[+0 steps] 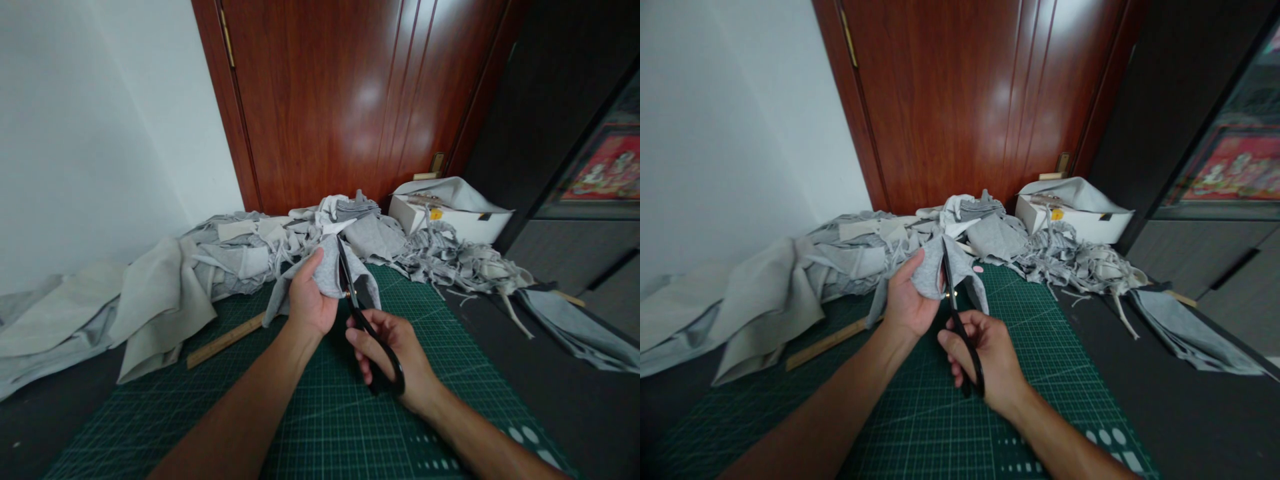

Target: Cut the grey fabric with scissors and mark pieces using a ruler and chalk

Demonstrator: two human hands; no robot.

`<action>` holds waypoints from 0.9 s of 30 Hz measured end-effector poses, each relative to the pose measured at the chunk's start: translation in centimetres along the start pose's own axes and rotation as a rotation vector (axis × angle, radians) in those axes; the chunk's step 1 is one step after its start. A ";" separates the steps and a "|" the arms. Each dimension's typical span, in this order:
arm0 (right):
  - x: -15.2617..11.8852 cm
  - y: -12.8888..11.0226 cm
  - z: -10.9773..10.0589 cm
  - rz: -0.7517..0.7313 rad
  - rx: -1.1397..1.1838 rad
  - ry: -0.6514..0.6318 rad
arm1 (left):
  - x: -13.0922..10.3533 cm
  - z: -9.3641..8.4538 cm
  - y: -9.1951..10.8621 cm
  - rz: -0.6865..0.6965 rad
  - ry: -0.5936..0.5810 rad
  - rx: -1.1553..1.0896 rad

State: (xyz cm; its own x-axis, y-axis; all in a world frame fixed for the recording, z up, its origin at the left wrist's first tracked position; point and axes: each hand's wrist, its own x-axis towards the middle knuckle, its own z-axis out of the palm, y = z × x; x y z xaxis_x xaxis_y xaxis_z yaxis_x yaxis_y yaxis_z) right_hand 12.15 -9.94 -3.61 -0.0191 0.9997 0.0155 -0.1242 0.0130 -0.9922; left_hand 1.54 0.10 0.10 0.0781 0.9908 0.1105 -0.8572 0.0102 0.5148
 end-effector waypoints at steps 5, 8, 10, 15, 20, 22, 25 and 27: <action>0.0 0.1 0.1 0.004 0.013 0.014 | 0.4 -0.7 0.0 -0.011 0.009 0.027; 0.0 0.1 0.2 0.022 0.008 0.010 | 0.5 -0.8 0.1 -0.023 -0.004 0.040; 0.0 0.2 0.2 0.026 0.004 0.005 | 0.5 -0.7 0.1 -0.029 -0.021 0.049; 0.0 0.2 0.1 0.013 0.021 -0.006 | 0.1 -0.4 0.2 -0.057 -0.061 0.071; -0.1 0.4 -0.2 -0.002 0.073 -0.060 | -0.3 0.0 0.2 -0.096 -0.076 0.083; -0.1 0.5 -0.3 -0.013 0.085 -0.080 | -0.5 0.0 0.2 -0.120 -0.086 0.087; -0.1 0.6 -0.4 -0.020 0.092 -0.087 | -0.7 0.0 0.1 -0.152 -0.098 0.099; 0.0 0.6 -0.4 -0.020 0.095 -0.087 | -0.7 -0.1 0.0 -0.161 -0.102 0.111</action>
State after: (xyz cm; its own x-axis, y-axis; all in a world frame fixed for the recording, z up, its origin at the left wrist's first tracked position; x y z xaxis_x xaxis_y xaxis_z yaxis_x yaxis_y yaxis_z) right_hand 12.46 -9.96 -4.26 -0.1008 0.9937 0.0500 -0.2190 0.0269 -0.9753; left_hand 1.39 -0.61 -0.06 0.2654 0.9587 0.1020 -0.7688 0.1466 0.6224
